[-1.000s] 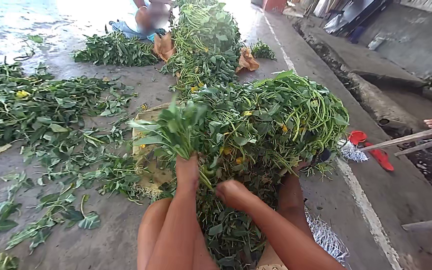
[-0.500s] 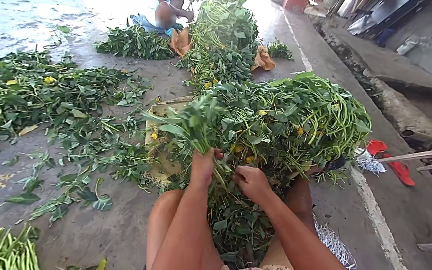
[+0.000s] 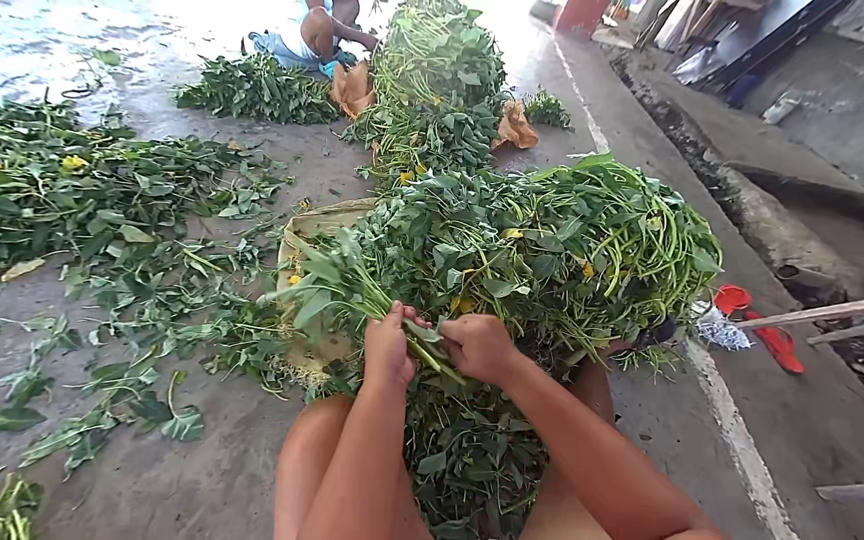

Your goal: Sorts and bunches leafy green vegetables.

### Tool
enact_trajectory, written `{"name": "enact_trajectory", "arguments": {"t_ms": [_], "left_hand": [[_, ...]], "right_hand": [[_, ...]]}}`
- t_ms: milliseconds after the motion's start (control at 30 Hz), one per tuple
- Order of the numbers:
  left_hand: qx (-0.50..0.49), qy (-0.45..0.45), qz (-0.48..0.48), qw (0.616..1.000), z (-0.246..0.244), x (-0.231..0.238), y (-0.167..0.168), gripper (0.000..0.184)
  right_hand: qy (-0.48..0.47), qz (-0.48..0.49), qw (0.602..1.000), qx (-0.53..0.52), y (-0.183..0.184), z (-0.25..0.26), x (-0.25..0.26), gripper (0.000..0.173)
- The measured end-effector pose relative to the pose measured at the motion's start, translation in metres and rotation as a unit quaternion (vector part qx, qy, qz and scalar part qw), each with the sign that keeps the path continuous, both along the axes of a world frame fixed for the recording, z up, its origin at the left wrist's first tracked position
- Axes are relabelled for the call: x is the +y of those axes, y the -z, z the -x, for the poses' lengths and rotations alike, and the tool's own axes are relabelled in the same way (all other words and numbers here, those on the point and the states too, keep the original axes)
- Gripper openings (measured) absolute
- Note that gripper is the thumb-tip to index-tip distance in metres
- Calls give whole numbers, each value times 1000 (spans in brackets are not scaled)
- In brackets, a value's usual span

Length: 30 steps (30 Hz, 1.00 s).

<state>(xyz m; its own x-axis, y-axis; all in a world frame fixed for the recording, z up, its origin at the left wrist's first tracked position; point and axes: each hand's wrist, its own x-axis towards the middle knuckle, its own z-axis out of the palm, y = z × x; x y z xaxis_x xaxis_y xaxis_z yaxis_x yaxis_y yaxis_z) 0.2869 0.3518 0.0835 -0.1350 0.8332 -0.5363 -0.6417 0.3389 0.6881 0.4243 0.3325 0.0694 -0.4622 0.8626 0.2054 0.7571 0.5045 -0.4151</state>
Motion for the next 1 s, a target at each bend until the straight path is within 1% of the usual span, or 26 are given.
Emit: {"name": "enact_trajectory", "arguments": {"t_ms": [100,133,200,233,267,300,333,367,400,433,467,500,533,600,667,733,800,867,933,967,1000], "left_hand": [[6,-106,-74,992,-1,10,6,12],[15,-149,-92,984,6,15,10,14],[14,-237,-94,967,29,26,12,23],[11,-256,-91,962,39,30,11,26],[13,-250,-82,965,43,33,8,27],[20,-222,-67,972,43,33,6,25],[28,-186,-49,981,41,33,5,22],[35,-151,-34,987,37,34,5,20],[39,-122,-23,991,35,35,5,15],[43,-100,-18,994,34,36,5,12],[47,-83,-9,995,35,37,4,13],[48,-65,-4,997,35,37,3,15],[45,-43,-7,998,34,36,2,20],[42,10,-21,999,31,34,4,26],[24,55,-38,997,26,31,5,23],[-5,71,-54,996,19,26,4,19],[-32,60,-59,996,14,22,3,17],[-42,32,-58,997,12,18,3,14],[-43,-3,-54,998,11,14,4,10],[-36,-17,-49,998,10,12,4,9],[-25,-23,-43,999,10,10,5,10]], "right_hand": [[23,-10,999,-40,-4,-2,38,30],[54,-3,997,-50,-3,-8,51,31],[127,-2,989,-76,8,-38,78,30],[165,20,980,-111,8,-55,89,29],[198,70,964,-162,3,-70,100,28],[223,127,942,-215,0,-82,109,35],[238,165,922,-256,-1,-92,116,47],[243,176,914,-272,-2,-101,119,48],[243,157,920,-264,-6,-109,121,40],[242,110,935,-236,-10,-117,123,31],[243,49,950,-189,-16,-124,123,26],[249,-8,960,-127,-26,-131,123,23],[260,-57,962,-64,-40,-137,122,24],[289,-130,947,43,-75,-143,116,30],[295,-144,936,125,-108,-137,106,30],[288,-92,934,193,-124,-123,91,29],[284,-32,912,296,-115,-103,73,30],[292,50,857,422,-93,-79,55,32],[308,134,780,529,-63,-56,38,34],[318,168,745,562,-49,-42,29,34],[325,197,722,578,-35,-27,21,35]]}}
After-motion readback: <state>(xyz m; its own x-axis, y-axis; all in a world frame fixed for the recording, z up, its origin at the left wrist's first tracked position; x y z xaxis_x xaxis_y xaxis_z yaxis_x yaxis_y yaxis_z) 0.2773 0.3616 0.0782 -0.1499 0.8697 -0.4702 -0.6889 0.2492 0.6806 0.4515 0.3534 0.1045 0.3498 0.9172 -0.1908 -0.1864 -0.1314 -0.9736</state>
